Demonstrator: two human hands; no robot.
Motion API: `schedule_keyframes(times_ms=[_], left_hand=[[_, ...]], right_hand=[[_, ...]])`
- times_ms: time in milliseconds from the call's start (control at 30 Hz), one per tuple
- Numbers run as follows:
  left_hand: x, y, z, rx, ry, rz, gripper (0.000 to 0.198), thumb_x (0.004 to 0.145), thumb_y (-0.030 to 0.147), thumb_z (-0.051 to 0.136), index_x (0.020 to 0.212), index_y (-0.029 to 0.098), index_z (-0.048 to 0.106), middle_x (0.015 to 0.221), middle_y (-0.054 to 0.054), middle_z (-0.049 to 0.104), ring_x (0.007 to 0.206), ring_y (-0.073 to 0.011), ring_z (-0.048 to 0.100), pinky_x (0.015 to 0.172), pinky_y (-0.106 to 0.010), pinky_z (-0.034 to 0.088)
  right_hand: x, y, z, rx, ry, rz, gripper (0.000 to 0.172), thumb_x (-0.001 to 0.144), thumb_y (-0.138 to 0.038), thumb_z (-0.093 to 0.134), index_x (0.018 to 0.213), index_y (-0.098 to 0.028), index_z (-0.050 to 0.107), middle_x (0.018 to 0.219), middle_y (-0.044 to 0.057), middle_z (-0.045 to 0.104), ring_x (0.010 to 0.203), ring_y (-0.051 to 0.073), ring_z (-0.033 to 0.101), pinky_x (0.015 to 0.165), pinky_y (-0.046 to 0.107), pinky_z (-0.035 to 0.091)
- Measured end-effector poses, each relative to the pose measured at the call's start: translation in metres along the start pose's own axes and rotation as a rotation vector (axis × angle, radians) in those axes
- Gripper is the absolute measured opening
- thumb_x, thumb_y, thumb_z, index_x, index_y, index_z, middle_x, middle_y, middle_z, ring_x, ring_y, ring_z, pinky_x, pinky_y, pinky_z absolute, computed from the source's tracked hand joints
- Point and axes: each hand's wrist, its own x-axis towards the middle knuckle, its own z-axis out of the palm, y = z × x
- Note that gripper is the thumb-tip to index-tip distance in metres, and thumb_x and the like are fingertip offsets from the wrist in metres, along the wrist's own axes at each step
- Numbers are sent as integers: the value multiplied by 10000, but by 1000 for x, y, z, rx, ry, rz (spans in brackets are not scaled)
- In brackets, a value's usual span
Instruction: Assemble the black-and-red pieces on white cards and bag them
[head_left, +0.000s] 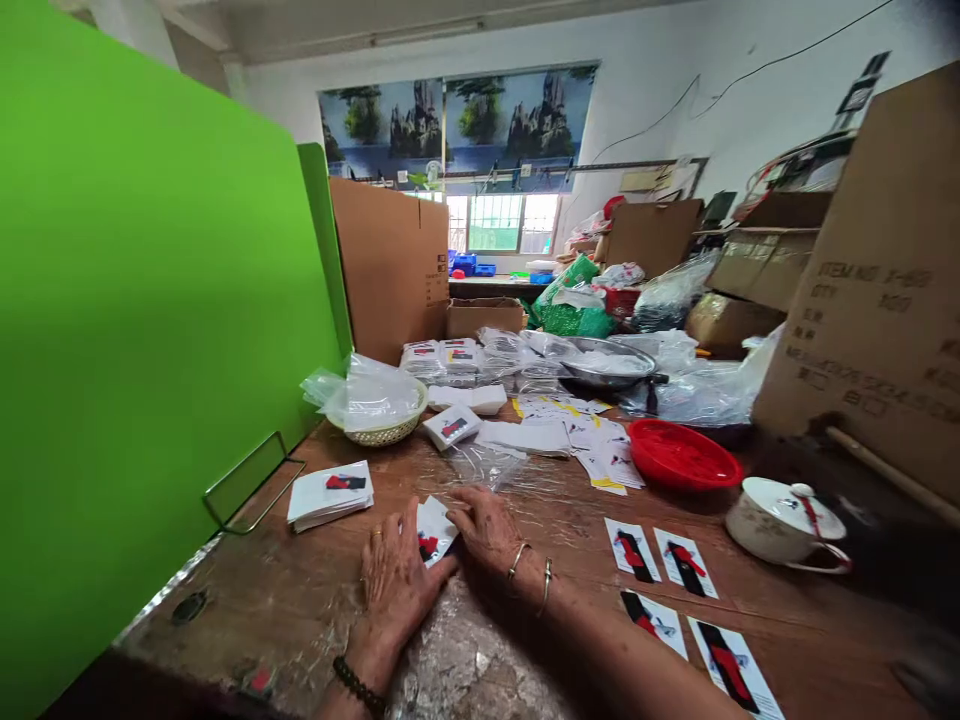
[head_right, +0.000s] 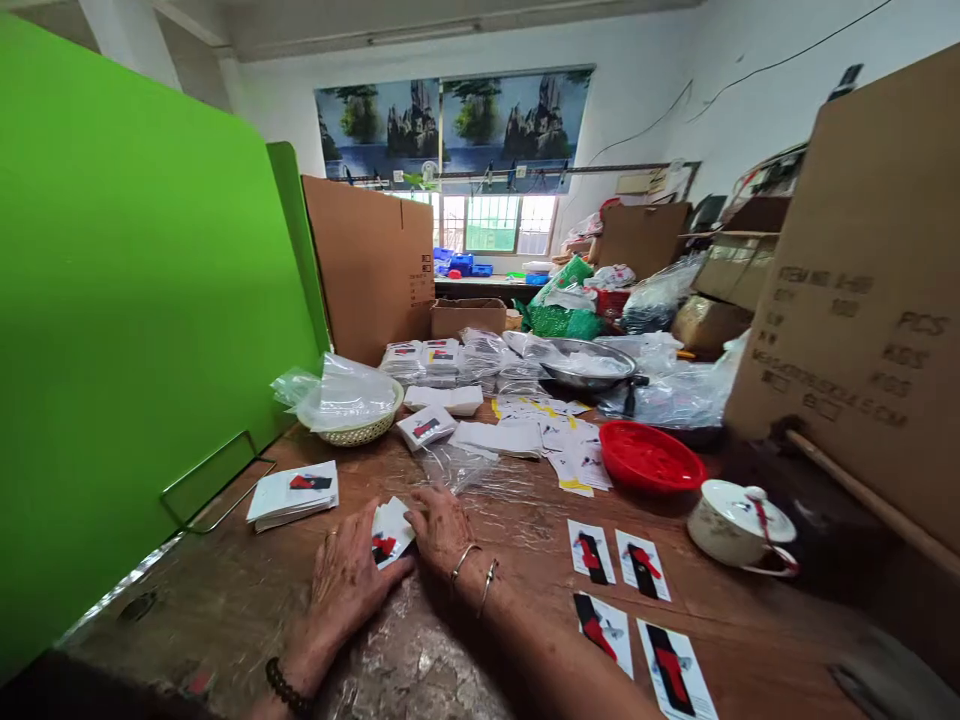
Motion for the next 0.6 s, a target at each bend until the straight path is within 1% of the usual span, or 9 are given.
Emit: schedule_keyframes(times_ms=[33,100,167,267,333,433,500,600], left_hand=[[1,1,3,61,-2,26,698,757,385,662,1393,177,464,1271,-145,580,1164,-334,503,967,-428,348],[5,-1,9,115,6,73,608,794,324,605,1368,160,490,1228,-134,599,1128,-314,520,947,-415,368],[11,-6,13,119,15,108,539,798,263,570,1324,153,525,1177,-120,622,1086,-293,542,938,-403,380],[25,-14,19,97,37,146,487,785,207,541,1268,148,553,1151,-113,638,1062,-272,564,934,-391,394],[36,-18,21,89,40,152,455,774,200,536,1225,148,570,1148,-119,644,1066,-272,576,932,-392,406],[54,-26,25,91,30,139,446,758,224,550,1196,142,578,1153,-137,647,1069,-285,592,922,-403,433],[62,-30,28,85,22,145,485,743,266,578,1208,129,571,1165,-150,641,1069,-295,598,919,-413,450],[66,-35,31,54,51,173,576,708,358,637,1232,129,565,1184,-154,628,1083,-312,594,928,-444,464]], right_hand=[[0,6,-9,-62,3,-19,272,823,-159,569,1051,-150,716,1034,99,680,945,201,609,872,292,440],[2,23,-32,-163,-5,1,295,842,-143,535,1082,-140,707,1057,100,671,962,193,610,885,280,443],[8,42,-56,-304,-24,69,308,839,-126,528,1090,-144,706,1085,100,665,1007,198,604,905,276,436],[18,69,-90,-535,-47,179,332,833,-105,525,1108,-154,704,1140,102,654,1108,219,567,945,282,408],[23,82,-107,-614,-49,219,340,838,-101,515,1116,-152,704,1158,109,651,1146,231,544,948,287,397],[27,94,-128,-655,-41,258,321,863,-126,494,1097,-157,711,1153,117,651,1133,241,545,914,293,400],[28,99,-139,-681,-36,274,307,871,-146,495,1084,-165,716,1160,119,644,1125,246,541,891,293,400],[28,104,-150,-713,-25,285,301,864,-158,512,1086,-162,716,1182,128,629,1128,264,524,876,300,392]])
